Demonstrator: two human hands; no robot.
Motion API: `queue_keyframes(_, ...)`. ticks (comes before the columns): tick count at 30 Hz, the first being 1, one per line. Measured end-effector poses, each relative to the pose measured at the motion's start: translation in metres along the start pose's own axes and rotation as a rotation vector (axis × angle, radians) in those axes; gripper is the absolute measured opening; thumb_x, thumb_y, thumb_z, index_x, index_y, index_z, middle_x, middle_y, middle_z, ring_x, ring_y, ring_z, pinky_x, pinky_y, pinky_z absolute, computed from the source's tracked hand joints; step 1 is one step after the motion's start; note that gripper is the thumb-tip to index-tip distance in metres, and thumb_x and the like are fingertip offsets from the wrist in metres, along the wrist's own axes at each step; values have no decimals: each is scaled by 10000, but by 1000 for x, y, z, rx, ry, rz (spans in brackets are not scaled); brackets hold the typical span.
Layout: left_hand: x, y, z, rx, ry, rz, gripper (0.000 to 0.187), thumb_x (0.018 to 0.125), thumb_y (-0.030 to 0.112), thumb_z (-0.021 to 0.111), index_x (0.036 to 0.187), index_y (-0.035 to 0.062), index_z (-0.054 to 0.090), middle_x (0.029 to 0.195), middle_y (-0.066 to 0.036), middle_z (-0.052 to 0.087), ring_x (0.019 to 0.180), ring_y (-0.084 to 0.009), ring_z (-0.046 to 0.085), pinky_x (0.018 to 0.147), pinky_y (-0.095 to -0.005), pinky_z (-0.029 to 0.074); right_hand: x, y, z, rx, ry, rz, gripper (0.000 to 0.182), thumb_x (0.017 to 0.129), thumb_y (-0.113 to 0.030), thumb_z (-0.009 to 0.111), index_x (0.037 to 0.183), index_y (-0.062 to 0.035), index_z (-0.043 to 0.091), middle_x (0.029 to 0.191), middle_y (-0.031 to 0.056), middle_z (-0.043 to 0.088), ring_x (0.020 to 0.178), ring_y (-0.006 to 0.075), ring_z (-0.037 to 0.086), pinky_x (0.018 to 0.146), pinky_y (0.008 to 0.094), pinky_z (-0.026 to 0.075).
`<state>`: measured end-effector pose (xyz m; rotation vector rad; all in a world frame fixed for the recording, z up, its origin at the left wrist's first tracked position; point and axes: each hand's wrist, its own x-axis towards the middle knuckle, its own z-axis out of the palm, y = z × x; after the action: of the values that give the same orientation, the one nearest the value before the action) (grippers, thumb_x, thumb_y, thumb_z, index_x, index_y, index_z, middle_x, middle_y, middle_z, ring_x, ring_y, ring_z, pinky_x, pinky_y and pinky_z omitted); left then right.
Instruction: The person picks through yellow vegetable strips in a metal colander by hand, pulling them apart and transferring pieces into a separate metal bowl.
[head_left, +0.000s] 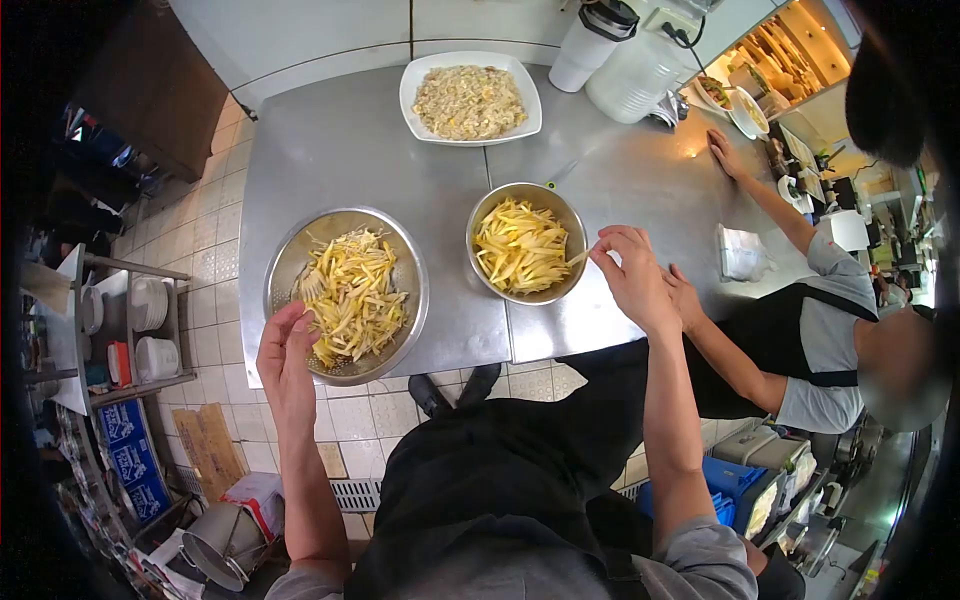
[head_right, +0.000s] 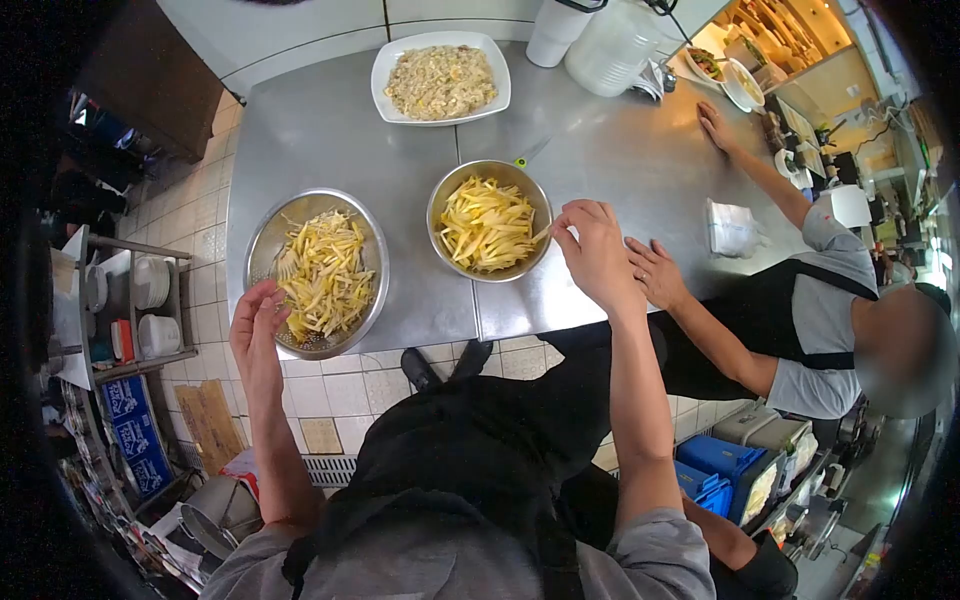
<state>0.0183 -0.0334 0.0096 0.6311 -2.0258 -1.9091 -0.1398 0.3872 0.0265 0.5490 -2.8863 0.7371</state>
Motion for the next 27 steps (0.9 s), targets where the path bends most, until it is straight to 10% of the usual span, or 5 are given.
queue_keyframes(8,-3,-16,12,10,-21,-13,286,1053,98,556,1293,-43,620,1193,-99,658,1071,-141,634,926,-267,518,-3,5,4,198,8,128,145,942,-124,717,992,12,709,1065,135,713,1057,322,607,916,399,490)
queue_keyframes(10,-3,-18,11,11,-16,-21,280,1046,85,562,1286,-46,625,1176,-90,664,1051,-126,627,915,-259,513,-5,8,7,249,2,170,141,1006,-137,670,1025,-3,712,1047,64,712,1002,182,608,907,319,476)
queue_keyframes(20,-3,-18,7,11,29,-14,254,1017,68,604,1239,-41,660,1120,-72,688,1031,-116,615,918,-253,485,2,-9,23,698,9,396,156,957,-144,719,1019,-2,737,911,105,723,971,206,628,830,345,495)
queue_keyframes(22,-2,-17,4,43,34,-2,254,1019,67,601,1241,-41,659,1124,-75,691,1032,-116,618,925,-254,484,4,-13,29,276,138,63,146,916,-99,739,1031,-8,738,936,117,729,975,260,647,819,373,511)
queue_keyframes(27,0,-17,-3,92,74,25,249,1024,58,589,1242,-43,656,1130,-86,702,1034,-117,627,914,-255,492,-4,-13,42,98,258,132,307,881,-96,767,1177,-27,722,989,151,734,964,303,663,829,394,531)
